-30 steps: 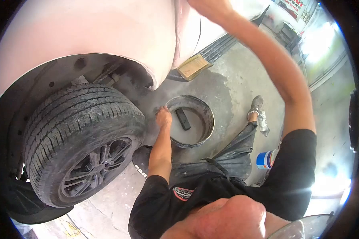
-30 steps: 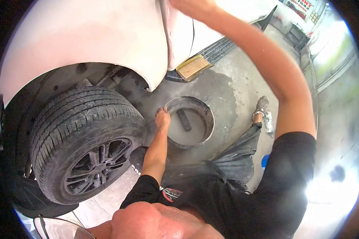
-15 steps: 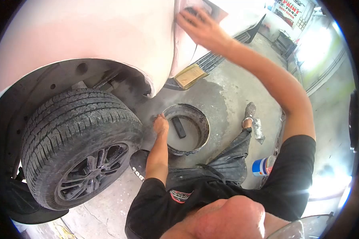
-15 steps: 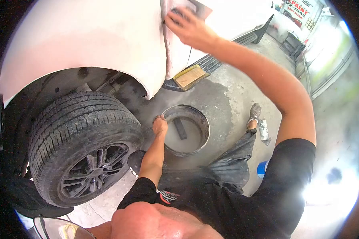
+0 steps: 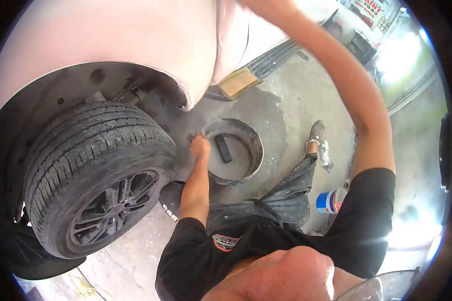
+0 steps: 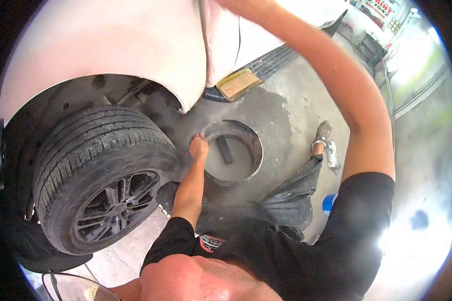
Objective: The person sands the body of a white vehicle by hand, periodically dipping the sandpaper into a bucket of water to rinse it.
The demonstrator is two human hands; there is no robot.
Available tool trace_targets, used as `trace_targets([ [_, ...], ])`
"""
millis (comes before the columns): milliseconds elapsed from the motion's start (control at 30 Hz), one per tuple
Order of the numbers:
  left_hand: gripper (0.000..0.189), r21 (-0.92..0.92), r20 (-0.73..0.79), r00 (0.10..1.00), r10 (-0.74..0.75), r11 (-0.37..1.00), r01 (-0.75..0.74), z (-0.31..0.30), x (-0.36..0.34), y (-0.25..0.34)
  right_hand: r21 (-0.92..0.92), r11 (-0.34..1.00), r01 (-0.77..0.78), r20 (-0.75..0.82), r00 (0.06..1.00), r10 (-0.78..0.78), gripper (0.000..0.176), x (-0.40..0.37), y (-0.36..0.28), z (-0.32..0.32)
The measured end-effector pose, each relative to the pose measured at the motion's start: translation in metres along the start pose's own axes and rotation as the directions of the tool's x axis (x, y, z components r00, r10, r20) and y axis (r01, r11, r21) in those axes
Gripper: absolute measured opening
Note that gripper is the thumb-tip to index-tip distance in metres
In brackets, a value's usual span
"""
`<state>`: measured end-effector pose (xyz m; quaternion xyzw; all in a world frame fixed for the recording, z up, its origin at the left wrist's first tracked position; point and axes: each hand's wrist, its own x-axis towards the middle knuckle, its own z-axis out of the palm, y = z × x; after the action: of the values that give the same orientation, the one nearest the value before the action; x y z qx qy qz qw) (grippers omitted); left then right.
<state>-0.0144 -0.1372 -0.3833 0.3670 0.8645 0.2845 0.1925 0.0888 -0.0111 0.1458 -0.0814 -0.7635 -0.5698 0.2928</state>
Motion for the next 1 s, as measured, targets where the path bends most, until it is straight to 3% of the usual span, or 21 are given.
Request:
trace_targets([
  [67,0.043,-0.006,0.015,1.0,0.01,1.0,-0.01,-0.008,0.0,-0.001,-0.224,0.974,0.028,-0.041,0.998,-0.038,0.036,0.01,0.005,-0.023],
  [133,0.043,0.034,0.002,1.0,0.025,0.999,-0.025,-0.006,0.005,-0.006,-0.094,0.995,0.029,-0.05,0.998,-0.034,0.037,-0.032,-0.031,0.017],
  [167,0.043,0.041,-0.004,1.0,0.029,0.999,-0.028,-0.002,0.005,-0.003,-0.129,0.97,0.205,0.136,0.973,-0.187,0.039,-0.048,-0.052,0.002],
  [200,0.044,0.04,0.01,1.0,0.022,0.999,-0.023,-0.003,0.001,-0.002,0.14,0.973,0.184,-0.038,0.983,-0.181,0.039,-0.074,-0.071,0.013],
  [267,0.044,0.037,0.028,1.0,0.002,0.999,-0.003,-0.011,-0.001,0.003,0.149,0.953,0.263,0.066,0.959,-0.275,0.038,-0.06,-0.051,-0.004],
  [333,0.044,-0.012,0.057,0.998,-0.016,1.0,0.017,-0.02,-0.002,0.007,0.188,0.982,0.006,0.047,0.999,-0.016,0.039,-0.03,-0.018,0.024],
  [367,0.044,-0.028,0.079,0.997,-0.021,0.999,0.024,-0.019,-0.003,0.006,-0.069,0.996,0.064,0.088,0.994,-0.058,0.041,-0.01,-0.001,-0.005],
  [400,0.044,-0.008,0.076,0.997,-0.016,1.0,0.017,-0.012,-0.002,0.003,-0.121,0.993,0.013,-0.053,0.998,-0.02,0.043,-0.004,0.001,-0.014],
  [467,0.044,0.031,0.051,0.999,0.002,1.0,-0.004,-0.005,0.005,-0.003,-0.085,0.996,-0.033,-0.025,0.999,0.031,0.044,-0.028,-0.026,0.007],
  [533,0.043,0.018,0.024,0.999,0.026,0.999,-0.026,-0.004,0.006,-0.004,-0.009,0.997,0.073,0.057,0.996,-0.073,0.043,-0.064,-0.066,0.019],
  [600,0.044,-0.002,0.022,0.999,0.029,1.0,-0.029,-0.008,0.001,0.0,0.046,0.986,0.163,0.027,0.986,-0.165,0.04,-0.069,-0.063,0.012],
  [667,0.044,-0.018,0.04,0.999,0.009,1.0,-0.008,-0.009,0.001,0.001,0.09,0.983,0.158,-0.04,0.987,-0.155,0.04,-0.04,-0.02,0.023],
  [700,0.044,-0.037,0.036,0.999,0.017,0.999,-0.015,-0.008,0.002,0.001,0.243,0.969,-0.051,-0.034,0.998,0.061,0.041,-0.025,-0.006,0.023],
  [733,0.044,-0.055,0.035,0.999,0.024,0.998,-0.022,-0.007,0.004,-0.001,-0.056,0.998,0.018,0.0,1.0,-0.018,0.045,-0.009,0.002,-0.011],
  [833,0.043,-0.003,0.027,0.999,0.022,1.0,-0.022,-0.006,0.005,-0.005,-0.065,0.997,0.036,0.061,0.998,-0.032,0.047,-0.048,-0.031,0.017],
  [867,0.043,0.023,0.024,1.0,0.017,1.0,-0.017,-0.004,0.007,-0.003,0.11,0.992,-0.062,-0.014,0.998,0.064,0.047,-0.065,-0.051,0.022],
  [933,0.042,0.011,0.001,0.999,0.035,0.999,-0.035,-0.001,0.006,-0.005,0.005,0.98,0.198,0.122,0.973,-0.197,0.048,-0.07,-0.052,-0.003],
  [1000,0.042,0.005,-0.012,0.999,0.05,0.999,-0.05,0.002,0.006,-0.006,0.037,0.978,0.207,0.101,0.973,-0.209,0.047,-0.051,-0.023,-0.007],
])
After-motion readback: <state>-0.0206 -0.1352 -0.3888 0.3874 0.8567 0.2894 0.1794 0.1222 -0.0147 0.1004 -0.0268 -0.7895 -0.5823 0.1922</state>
